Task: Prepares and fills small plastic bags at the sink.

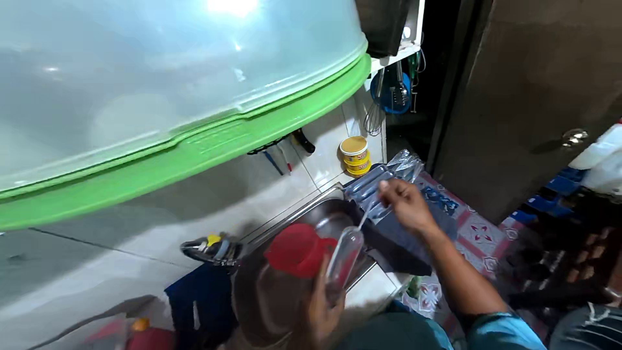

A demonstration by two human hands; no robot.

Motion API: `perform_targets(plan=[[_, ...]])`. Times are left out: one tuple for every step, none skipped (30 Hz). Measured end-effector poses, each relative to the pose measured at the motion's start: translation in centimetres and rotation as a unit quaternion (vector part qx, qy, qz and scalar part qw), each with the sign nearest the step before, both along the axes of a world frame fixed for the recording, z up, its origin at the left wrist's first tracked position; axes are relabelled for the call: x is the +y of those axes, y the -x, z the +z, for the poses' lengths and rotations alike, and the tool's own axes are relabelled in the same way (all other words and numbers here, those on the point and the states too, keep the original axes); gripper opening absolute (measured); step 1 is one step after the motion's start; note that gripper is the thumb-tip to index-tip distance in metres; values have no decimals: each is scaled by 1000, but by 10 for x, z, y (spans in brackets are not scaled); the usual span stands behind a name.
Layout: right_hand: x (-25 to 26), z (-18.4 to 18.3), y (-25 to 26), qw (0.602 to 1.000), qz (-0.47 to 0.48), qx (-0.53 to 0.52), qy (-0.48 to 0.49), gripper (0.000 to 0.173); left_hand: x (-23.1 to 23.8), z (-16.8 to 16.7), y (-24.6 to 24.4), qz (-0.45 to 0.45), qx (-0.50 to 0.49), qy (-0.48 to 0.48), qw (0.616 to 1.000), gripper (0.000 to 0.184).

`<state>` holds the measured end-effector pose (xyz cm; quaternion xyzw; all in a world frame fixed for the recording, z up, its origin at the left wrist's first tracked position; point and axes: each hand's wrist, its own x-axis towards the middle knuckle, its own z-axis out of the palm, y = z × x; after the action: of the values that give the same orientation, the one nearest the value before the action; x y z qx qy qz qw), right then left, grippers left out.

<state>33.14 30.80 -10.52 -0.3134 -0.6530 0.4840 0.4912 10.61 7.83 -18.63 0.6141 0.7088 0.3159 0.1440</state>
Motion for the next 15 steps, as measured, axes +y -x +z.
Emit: perform_targets(plan=[[20, -19, -24, 999, -31, -4, 17, 32, 24, -35, -2, -27, 19, 5, 999, 92], [41, -39, -48, 997, -65, -12, 35, 33, 50, -56, -11, -49, 43, 24, 998, 88], [63, -61, -71, 993, -103, -21, 55, 34, 78, -68, -25, -69, 71, 45, 994, 86], [86, -82, -94, 987, -139, -32, 80, 35, 107, -76, -42, -88, 89, 63, 990, 85], [108, -104, -116, 979, -170, -40, 108, 36, 134, -84, -60, -99, 112, 73, 986, 83], [129, -123, -135, 970, -196, -39, 140, 36, 160, -96, -76, -105, 140, 74, 982, 80], [149, -141, -151, 961, -215, -29, 174, 36, 184, -108, -89, -107, 166, 69, 978, 78], [167, -157, -162, 952, -224, -15, 210, 37, 204, -120, -99, -110, 189, 61, 974, 77], [180, -168, -169, 944, -225, 4, 243, 38, 219, -129, -106, -112, 214, 51, 969, 75], [190, -177, -172, 938, -218, 19, 270, 40, 231, -138, -110, -114, 239, 37, 963, 73], [200, -185, -172, 933, -211, 36, 291, 41, 242, -147, -111, -111, 267, 20, 957, 71], [208, -193, -170, 928, -202, 58, 309, 41, 250, -158, -110, -106, 292, -5, 951, 69], [217, -205, -167, 922, -190, 81, 327, 41, 255, -169, -106, -100, 313, -28, 944, 68], [224, -219, -163, 917, -180, 92, 343, 42, 258, -180, -100, -94, 329, -41, 939, 68], [231, -233, -160, 915, -173, 81, 355, 44, 259, -188, -96, -85, 341, -43, 935, 70]])
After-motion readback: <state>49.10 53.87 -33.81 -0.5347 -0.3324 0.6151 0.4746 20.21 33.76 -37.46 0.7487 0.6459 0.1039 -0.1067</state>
